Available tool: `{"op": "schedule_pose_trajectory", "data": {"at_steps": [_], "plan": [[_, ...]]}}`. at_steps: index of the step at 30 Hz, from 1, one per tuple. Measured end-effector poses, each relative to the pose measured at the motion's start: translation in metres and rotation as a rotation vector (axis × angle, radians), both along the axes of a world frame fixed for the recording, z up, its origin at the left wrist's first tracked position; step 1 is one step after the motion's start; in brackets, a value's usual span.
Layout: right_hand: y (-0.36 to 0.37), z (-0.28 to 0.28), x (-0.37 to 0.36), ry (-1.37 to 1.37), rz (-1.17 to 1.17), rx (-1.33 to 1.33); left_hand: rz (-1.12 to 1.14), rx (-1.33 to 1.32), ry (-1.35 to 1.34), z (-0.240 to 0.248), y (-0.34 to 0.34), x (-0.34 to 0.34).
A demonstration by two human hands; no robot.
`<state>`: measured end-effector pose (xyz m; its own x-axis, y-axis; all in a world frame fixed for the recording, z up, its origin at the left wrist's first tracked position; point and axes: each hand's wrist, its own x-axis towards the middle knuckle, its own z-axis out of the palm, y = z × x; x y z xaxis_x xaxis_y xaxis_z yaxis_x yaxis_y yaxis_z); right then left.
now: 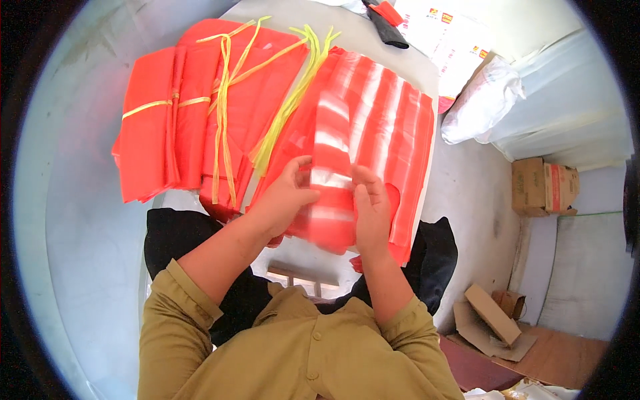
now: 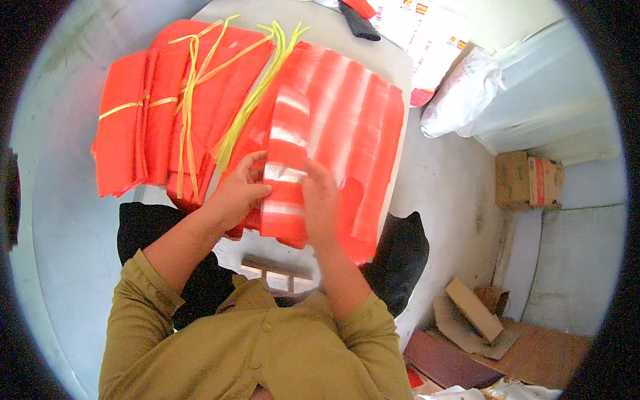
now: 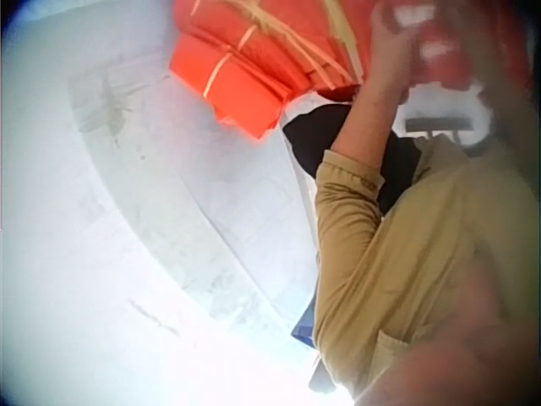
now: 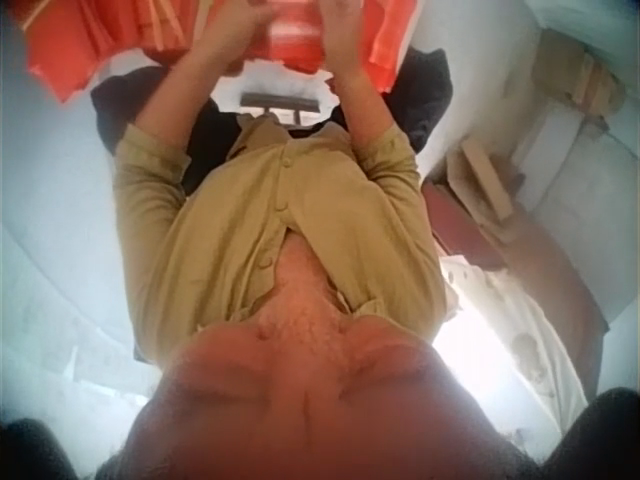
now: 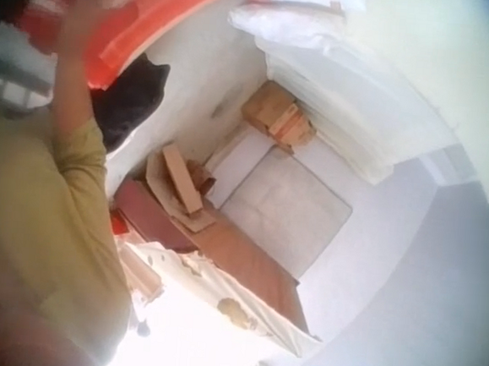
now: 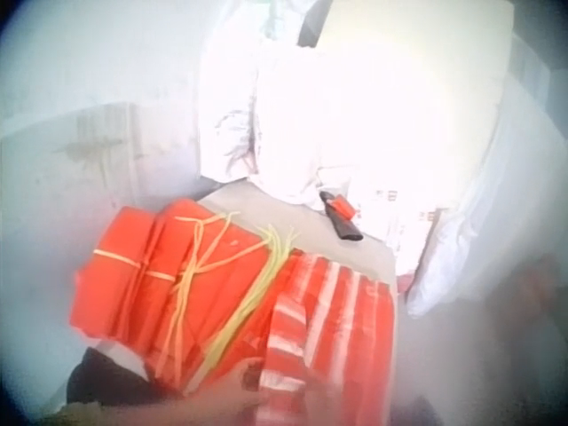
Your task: The person folds red and white striped plastic bags by hand, stacks them, and ties each bundle with a yellow plastic strip before placing them into a white sack.
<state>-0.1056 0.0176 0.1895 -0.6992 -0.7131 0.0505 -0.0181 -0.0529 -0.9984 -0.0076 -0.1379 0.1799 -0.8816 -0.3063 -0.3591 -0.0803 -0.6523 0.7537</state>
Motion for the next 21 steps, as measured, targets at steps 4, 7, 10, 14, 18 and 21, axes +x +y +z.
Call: {"op": "schedule_pose_trajectory", "data": {"at_steps": [4, 7, 10, 14, 18, 21], "plan": [[-0.002, -0.002, -0.009, -0.149, -0.215, 0.159, 0.016, 0.11, 0.025, -0.007, 0.002, 0.003], [0.001, -0.023, -0.012, -0.125, -0.158, 0.224, -0.028, 0.011, 0.0, -0.001, 0.005, 0.004], [0.005, -0.027, -0.01, -0.335, -0.14, 0.116, -0.083, -0.206, 0.164, 0.009, 0.01, 0.003], [0.003, 0.009, 0.0, -0.706, -0.305, 0.17, -0.465, -0.863, 0.358, 0.007, 0.02, -0.004], [0.027, -0.034, -0.029, -0.377, -0.303, 0.2, -0.786, -1.034, 0.558, -0.012, 0.036, -0.011], [0.023, -0.032, -0.034, -0.24, -0.21, 0.251, -0.965, -0.889, 0.628, -0.011, 0.029, -0.003]]}}
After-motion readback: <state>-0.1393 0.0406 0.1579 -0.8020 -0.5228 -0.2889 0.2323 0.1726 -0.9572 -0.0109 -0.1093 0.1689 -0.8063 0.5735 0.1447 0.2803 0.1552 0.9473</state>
